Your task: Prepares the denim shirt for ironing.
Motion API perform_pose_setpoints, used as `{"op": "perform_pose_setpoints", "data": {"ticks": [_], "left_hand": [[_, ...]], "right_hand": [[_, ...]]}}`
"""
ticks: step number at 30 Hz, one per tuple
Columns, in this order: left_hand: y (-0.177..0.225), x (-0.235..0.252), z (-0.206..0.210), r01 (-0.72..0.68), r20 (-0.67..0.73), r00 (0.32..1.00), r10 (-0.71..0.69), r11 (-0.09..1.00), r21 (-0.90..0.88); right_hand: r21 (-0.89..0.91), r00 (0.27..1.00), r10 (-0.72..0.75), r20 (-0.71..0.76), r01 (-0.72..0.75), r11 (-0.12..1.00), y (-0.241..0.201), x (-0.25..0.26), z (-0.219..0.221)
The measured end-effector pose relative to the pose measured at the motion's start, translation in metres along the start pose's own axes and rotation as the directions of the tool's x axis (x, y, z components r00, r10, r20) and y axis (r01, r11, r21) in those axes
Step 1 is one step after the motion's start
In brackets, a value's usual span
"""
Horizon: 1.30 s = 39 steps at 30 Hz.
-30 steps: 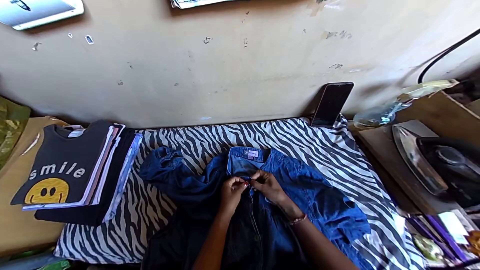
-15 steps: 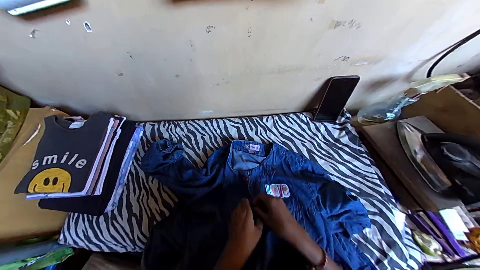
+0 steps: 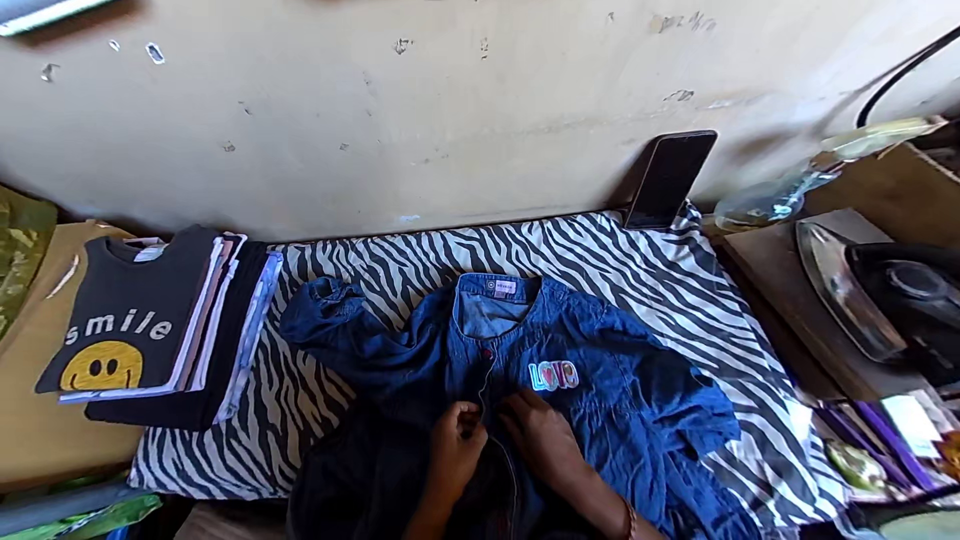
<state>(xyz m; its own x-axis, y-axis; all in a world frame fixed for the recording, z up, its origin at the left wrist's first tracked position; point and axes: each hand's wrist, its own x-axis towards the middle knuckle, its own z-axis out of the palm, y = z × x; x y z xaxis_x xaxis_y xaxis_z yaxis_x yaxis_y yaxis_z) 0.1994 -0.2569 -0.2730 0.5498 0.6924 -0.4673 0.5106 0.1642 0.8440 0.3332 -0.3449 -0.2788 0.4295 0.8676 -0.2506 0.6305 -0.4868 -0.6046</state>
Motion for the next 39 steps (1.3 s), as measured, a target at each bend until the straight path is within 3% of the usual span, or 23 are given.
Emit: {"op": "perform_pose_setpoints", "data": {"ticks": [4,8,11,14,17,20,23,25,28,32,39], "left_hand": [[-0.001,0.007,0.005,-0.017,0.014,1.000,0.016,0.995,0.094],[-0.012,0.005,0.006,-0.110,-0.047,0.993,0.112,0.993,0.033],[-0.018,0.002,0.005,-0.151,-0.079,0.986,0.144,0.984,-0.092],[-0.015,0.001,0.003,-0.139,-0.057,0.990,0.131,0.979,-0.149],[-0.013,-0.001,-0.001,-0.082,-0.003,0.997,0.084,0.974,-0.210],[-0.008,-0.002,-0.006,0.023,0.038,0.999,-0.013,0.964,-0.264],[-0.009,0.000,0.000,-0.002,-0.039,0.999,-0.002,0.995,-0.100],[-0.013,0.003,0.003,-0.057,-0.083,0.995,0.062,0.996,0.068],[-0.017,0.003,0.007,-0.191,-0.181,0.958,0.222,0.966,0.175],[-0.025,0.006,0.018,-0.405,-0.338,0.810,0.479,0.874,0.268],[-0.021,0.005,0.019,-0.414,-0.293,0.832,0.471,0.879,0.238]], "right_hand": [[-0.024,0.958,0.169,0.232,-0.168,0.985,-0.012,0.019,-0.015],[0.263,0.968,0.095,0.232,-0.156,0.952,0.009,0.022,-0.018],[0.486,0.970,0.054,0.237,-0.167,0.858,0.020,0.023,-0.015],[0.600,0.971,0.052,0.233,-0.186,0.778,0.021,0.023,-0.012],[0.583,0.977,0.050,0.208,-0.165,0.795,0.021,0.022,-0.012],[0.390,0.993,0.024,0.116,-0.068,0.918,0.009,0.014,-0.011],[0.206,0.998,-0.055,0.015,0.050,0.977,-0.005,0.007,0.004],[0.230,0.998,-0.047,0.029,0.039,0.972,-0.005,0.009,0.006],[0.429,0.994,0.003,0.110,-0.050,0.902,0.007,0.016,-0.004],[0.636,0.985,0.031,0.172,-0.135,0.759,0.020,0.023,-0.002],[0.789,0.972,0.048,0.232,-0.217,0.574,0.021,0.023,-0.007]]}}
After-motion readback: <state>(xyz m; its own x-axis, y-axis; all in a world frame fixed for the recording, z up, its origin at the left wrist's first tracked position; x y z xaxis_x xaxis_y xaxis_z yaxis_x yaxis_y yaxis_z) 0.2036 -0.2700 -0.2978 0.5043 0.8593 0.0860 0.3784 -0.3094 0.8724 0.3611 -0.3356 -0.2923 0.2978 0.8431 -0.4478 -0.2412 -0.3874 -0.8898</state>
